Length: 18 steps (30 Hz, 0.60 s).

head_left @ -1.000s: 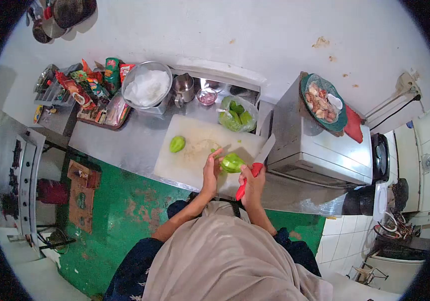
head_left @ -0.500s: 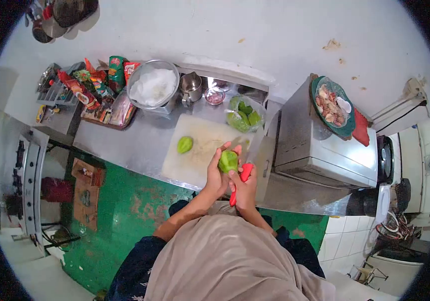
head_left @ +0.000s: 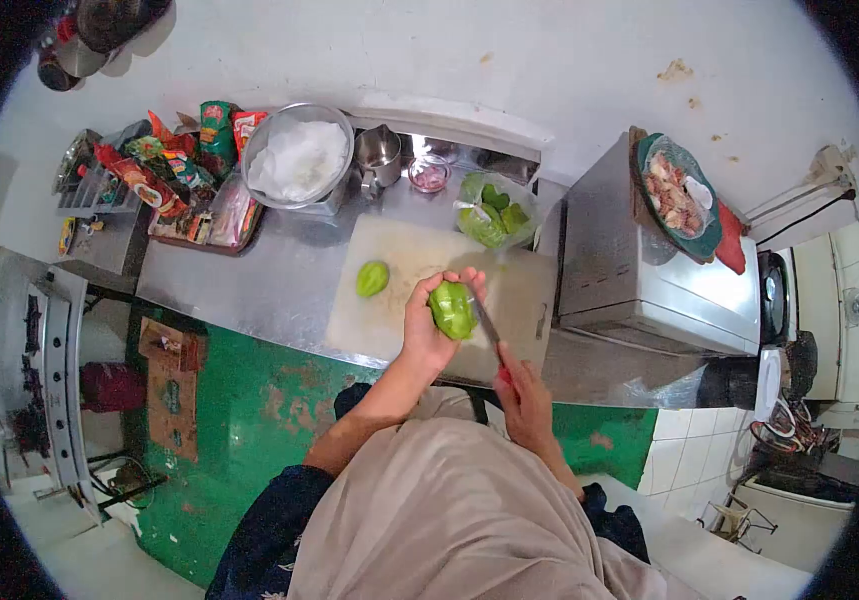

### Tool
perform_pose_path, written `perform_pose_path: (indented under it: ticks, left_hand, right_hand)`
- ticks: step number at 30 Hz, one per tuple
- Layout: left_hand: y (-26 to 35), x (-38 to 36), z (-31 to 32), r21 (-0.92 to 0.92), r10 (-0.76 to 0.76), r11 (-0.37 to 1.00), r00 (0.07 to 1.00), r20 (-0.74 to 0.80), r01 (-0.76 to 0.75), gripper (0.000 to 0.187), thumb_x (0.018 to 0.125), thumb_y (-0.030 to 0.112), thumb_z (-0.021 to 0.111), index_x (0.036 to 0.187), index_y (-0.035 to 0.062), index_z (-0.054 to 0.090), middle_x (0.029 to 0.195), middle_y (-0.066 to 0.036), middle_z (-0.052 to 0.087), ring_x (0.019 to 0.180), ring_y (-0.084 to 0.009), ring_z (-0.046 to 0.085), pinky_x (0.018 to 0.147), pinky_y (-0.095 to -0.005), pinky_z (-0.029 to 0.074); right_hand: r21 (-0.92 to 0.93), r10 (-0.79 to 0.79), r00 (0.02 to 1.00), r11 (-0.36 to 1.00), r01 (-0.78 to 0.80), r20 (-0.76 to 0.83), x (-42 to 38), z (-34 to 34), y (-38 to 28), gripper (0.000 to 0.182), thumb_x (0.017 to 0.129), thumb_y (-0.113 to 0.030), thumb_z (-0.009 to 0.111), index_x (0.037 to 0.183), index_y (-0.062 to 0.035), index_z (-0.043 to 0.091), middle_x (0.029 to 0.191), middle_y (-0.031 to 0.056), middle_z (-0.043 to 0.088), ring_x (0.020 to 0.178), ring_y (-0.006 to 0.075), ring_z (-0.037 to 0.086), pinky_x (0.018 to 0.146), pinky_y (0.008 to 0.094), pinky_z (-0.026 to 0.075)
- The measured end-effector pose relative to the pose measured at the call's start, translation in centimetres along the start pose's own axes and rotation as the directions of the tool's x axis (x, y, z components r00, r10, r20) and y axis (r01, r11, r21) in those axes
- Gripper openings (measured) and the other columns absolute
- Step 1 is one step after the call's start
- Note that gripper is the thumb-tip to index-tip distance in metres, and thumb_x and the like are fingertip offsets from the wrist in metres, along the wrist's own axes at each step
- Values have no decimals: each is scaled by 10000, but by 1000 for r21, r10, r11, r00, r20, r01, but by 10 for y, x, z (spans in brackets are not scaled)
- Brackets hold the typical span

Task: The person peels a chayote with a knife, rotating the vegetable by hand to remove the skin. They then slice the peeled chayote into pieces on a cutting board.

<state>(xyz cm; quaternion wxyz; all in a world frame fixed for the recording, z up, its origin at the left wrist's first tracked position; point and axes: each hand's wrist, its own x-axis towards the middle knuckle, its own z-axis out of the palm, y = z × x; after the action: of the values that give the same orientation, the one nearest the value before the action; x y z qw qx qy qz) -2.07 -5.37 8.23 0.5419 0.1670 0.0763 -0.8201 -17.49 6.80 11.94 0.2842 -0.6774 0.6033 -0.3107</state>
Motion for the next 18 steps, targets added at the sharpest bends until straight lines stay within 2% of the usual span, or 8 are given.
perform_pose_path:
  ticks: [1, 4, 7, 11, 14, 18]
  left_hand:
    - [2, -1, 1, 8, 14, 1000, 1000, -2, -14, 197, 913, 225, 504, 919, 51, 596, 1039, -121, 634, 1088, -268, 577, 982, -399, 458]
    - [9, -2, -4, -29, 24, 999, 1000, 20, -24, 185, 920, 197, 498, 921, 46, 603, 1039, -115, 634, 1087, -261, 576, 981, -399, 462]
    - [17, -5, -6, -38, 40, 999, 999, 35, -39, 175, 920, 182, 509, 940, 41, 612, 1037, -116, 632, 1090, -259, 571, 980, -395, 462]
    - [26, -7, -8, -29, 57, 998, 997, 44, -56, 185, 925, 191, 520, 971, 39, 615, 1032, -116, 632, 1078, -259, 573, 970, -384, 469]
    - [30, -6, -11, -1, 56, 998, 998, 29, -56, 230, 909, 249, 563, 982, 37, 615, 1026, -121, 646, 1061, -262, 586, 967, -377, 458]
    - [35, -6, -9, -13, 29, 999, 1000, 5, -29, 286, 932, 285, 543, 1038, 30, 619, 1035, -123, 647, 1054, -260, 589, 928, -370, 480]
  right_hand:
    - [-67, -48, 997, 996, 52, 55, -2, -1, -2, 491, 915, -194, 566, 1390, -168, 446, 919, 118, 587, 785, 276, 596, 677, 383, 504]
    - [-169, -37, 991, 984, 59, 127, -6, 6, -7, 517, 887, -218, 607, 1381, -243, 458, 881, 96, 585, 767, 284, 600, 649, 403, 519]
    - [-253, -66, 987, 962, 103, 148, -6, 14, -9, 529, 875, -221, 624, 1378, -268, 463, 864, 96, 583, 746, 271, 605, 609, 398, 526]
    - [-252, -87, 988, 960, 117, 128, -3, 21, -14, 540, 867, -220, 635, 1376, -280, 466, 851, 95, 575, 738, 270, 608, 585, 398, 524]
    - [-266, -90, 988, 957, 120, 123, -1, 24, -18, 539, 865, -221, 637, 1373, -276, 469, 846, 97, 571, 733, 270, 606, 574, 396, 522]
    - [-279, -104, 988, 951, 132, 111, 0, 27, -20, 525, 860, -221, 641, 1360, -260, 485, 829, 96, 561, 712, 271, 595, 559, 390, 513]
